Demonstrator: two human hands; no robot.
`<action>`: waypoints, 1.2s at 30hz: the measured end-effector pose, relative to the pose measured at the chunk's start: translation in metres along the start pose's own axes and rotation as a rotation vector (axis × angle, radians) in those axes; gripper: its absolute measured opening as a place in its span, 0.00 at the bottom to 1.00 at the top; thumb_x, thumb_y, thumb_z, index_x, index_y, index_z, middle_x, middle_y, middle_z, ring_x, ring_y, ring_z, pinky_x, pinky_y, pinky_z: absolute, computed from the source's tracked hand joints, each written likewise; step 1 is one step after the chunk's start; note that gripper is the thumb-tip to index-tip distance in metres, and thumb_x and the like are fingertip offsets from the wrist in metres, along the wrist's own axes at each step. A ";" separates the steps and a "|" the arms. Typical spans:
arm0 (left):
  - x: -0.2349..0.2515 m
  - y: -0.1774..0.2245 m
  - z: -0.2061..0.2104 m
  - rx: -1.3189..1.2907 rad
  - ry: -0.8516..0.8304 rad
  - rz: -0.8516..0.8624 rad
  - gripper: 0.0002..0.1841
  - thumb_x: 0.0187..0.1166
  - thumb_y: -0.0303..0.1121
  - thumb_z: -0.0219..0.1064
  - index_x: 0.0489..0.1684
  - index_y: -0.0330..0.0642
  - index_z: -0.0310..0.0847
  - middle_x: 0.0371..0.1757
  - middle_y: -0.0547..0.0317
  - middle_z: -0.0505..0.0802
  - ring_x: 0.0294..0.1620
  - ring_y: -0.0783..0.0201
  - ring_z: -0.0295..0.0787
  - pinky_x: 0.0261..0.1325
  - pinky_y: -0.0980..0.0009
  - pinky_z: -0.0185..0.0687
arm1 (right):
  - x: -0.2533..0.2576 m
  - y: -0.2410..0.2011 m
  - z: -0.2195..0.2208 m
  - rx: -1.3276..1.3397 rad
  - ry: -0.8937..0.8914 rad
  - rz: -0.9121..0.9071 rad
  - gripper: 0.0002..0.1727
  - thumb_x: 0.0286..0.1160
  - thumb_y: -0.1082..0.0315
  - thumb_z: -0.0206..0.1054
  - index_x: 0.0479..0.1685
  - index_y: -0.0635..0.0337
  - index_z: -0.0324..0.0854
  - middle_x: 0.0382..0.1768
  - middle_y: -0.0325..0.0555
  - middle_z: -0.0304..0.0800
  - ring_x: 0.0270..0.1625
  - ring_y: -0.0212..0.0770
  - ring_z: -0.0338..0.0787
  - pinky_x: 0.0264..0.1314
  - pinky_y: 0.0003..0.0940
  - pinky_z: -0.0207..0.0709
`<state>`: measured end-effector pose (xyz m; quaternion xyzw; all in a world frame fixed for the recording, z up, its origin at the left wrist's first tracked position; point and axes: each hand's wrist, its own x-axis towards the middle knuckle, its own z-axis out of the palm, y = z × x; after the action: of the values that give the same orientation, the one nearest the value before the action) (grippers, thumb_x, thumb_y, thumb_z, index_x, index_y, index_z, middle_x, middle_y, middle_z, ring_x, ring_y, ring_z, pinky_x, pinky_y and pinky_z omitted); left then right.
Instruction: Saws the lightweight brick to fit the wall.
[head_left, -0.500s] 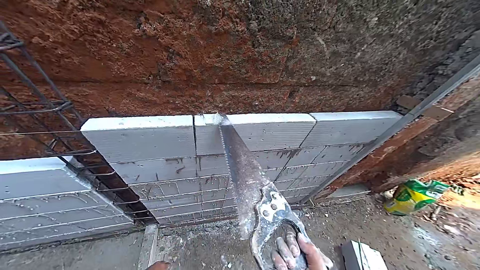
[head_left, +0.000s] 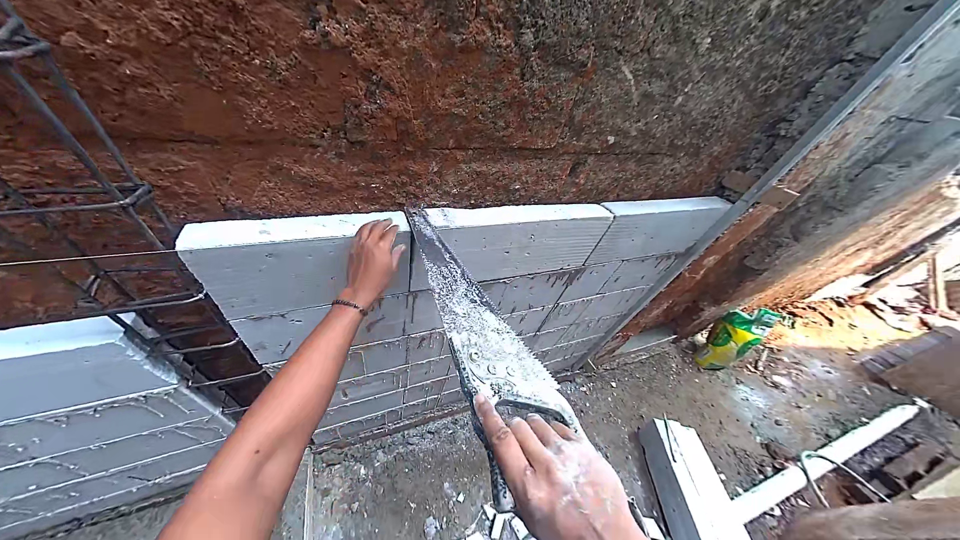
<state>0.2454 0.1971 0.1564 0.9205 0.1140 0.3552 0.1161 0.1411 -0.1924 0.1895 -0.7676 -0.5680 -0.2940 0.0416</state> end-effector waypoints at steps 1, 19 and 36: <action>0.012 -0.002 0.007 0.011 -0.020 0.019 0.20 0.85 0.36 0.65 0.69 0.33 0.84 0.76 0.40 0.84 0.82 0.40 0.74 0.88 0.44 0.60 | 0.006 -0.008 -0.007 -0.019 -0.034 0.012 0.24 0.82 0.69 0.55 0.76 0.56 0.79 0.27 0.42 0.87 0.26 0.45 0.88 0.24 0.36 0.80; 0.020 -0.031 0.059 -0.085 0.236 0.097 0.15 0.88 0.33 0.58 0.55 0.31 0.88 0.70 0.44 0.90 0.75 0.46 0.84 0.85 0.52 0.68 | 0.044 -0.064 -0.013 -0.115 -0.141 0.138 0.26 0.81 0.68 0.56 0.79 0.51 0.80 0.24 0.43 0.84 0.23 0.47 0.85 0.21 0.37 0.76; 0.029 -0.017 0.090 0.092 0.362 -0.087 0.19 0.81 0.36 0.59 0.67 0.43 0.84 0.70 0.53 0.90 0.77 0.47 0.81 0.87 0.47 0.57 | 0.037 -0.052 -0.011 -0.070 -0.236 0.130 0.25 0.84 0.67 0.57 0.80 0.52 0.78 0.23 0.44 0.82 0.22 0.47 0.82 0.21 0.38 0.73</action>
<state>0.3250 0.2100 0.1044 0.8401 0.1887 0.5042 0.0666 0.0964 -0.1474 0.2026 -0.8331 -0.5072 -0.2180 -0.0333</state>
